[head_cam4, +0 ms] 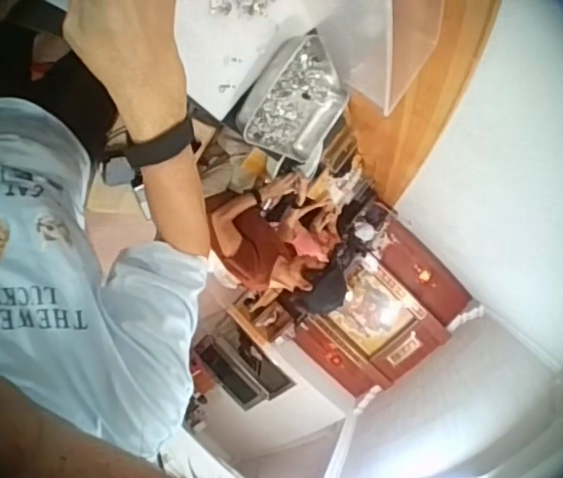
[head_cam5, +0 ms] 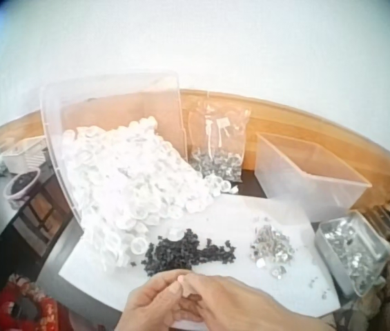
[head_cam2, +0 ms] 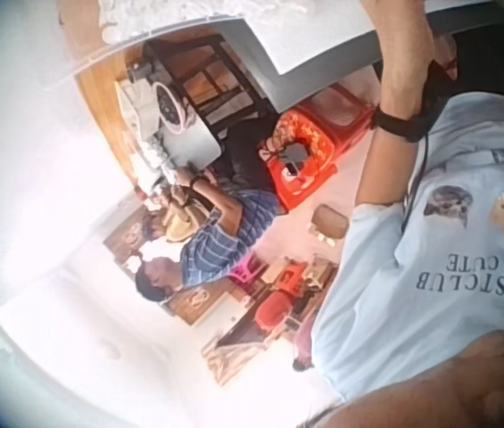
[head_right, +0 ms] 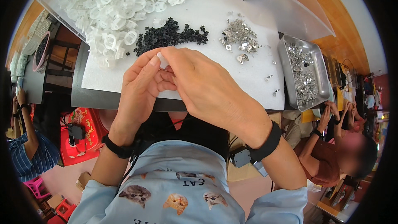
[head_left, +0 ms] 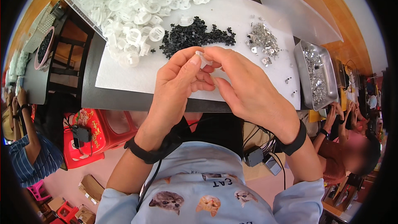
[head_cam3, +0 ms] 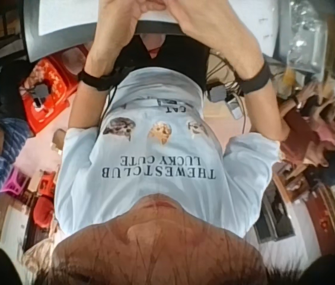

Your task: Assembling small plastic components by inserting metal pins and black plastic pieces into a white base.

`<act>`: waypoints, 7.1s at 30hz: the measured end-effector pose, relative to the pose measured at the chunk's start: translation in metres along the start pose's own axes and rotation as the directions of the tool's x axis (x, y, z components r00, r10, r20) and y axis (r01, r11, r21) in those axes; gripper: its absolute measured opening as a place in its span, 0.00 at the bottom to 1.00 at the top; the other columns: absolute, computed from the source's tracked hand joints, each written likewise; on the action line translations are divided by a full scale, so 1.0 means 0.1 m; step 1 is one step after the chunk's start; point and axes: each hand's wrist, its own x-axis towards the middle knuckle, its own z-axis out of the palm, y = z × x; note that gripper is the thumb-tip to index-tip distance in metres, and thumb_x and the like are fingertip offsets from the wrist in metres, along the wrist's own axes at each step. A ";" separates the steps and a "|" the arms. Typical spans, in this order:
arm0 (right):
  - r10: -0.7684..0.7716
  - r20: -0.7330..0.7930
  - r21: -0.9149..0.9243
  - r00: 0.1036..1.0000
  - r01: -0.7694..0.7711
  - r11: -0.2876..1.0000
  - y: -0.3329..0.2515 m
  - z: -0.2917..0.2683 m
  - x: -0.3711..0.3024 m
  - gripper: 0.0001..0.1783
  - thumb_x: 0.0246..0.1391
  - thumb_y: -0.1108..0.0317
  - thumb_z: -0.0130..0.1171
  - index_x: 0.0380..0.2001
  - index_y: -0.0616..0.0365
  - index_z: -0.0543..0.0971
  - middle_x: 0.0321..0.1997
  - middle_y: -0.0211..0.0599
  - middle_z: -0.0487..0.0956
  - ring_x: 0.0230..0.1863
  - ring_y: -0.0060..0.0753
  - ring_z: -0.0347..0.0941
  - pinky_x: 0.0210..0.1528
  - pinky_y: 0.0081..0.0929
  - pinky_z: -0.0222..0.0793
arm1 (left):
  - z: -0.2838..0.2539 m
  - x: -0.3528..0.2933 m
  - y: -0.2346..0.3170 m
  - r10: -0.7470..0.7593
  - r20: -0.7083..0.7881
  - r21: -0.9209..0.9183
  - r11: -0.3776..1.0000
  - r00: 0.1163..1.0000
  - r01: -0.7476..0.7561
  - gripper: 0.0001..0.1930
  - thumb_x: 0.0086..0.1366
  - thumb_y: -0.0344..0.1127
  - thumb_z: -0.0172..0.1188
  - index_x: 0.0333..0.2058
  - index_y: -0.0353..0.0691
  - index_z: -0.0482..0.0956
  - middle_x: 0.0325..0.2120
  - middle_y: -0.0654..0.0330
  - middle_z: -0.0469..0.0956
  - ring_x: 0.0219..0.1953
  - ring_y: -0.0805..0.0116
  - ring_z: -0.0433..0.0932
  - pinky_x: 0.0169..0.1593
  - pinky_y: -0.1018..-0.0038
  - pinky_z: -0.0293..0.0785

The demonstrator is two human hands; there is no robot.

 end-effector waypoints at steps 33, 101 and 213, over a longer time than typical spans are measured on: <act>0.431 -0.049 0.274 0.901 -0.403 0.873 0.04 0.04 -0.10 0.17 0.58 0.61 0.57 0.23 0.64 0.72 0.18 0.42 0.74 0.19 0.38 0.73 0.22 0.32 0.67 | 0.15 -0.14 -0.08 0.277 0.111 0.601 0.746 0.955 -0.286 0.21 0.65 0.20 0.52 0.57 0.28 0.67 0.49 0.57 0.72 0.53 0.68 0.73 0.57 0.72 0.68; 0.294 0.129 -0.340 0.947 -0.236 0.910 0.58 -0.61 -0.11 0.09 0.52 0.74 0.49 0.35 0.60 0.78 0.32 0.44 0.78 0.35 0.51 0.75 0.37 0.41 0.70 | 0.08 -0.01 -0.07 -0.033 0.028 0.009 0.999 0.999 0.032 0.16 0.69 0.32 0.48 0.50 0.26 0.72 0.41 0.43 0.78 0.33 0.68 0.80 0.40 0.75 0.78; 0.320 -0.240 0.345 0.917 -0.227 0.911 0.00 0.24 -0.18 0.00 0.52 0.79 0.54 0.28 0.64 0.74 0.25 0.40 0.75 0.23 0.36 0.72 0.26 0.29 0.67 | 0.00 -0.11 -0.22 0.205 0.100 0.004 0.978 0.974 -0.207 0.16 0.68 0.28 0.51 0.53 0.30 0.72 0.50 0.53 0.75 0.50 0.67 0.75 0.53 0.70 0.71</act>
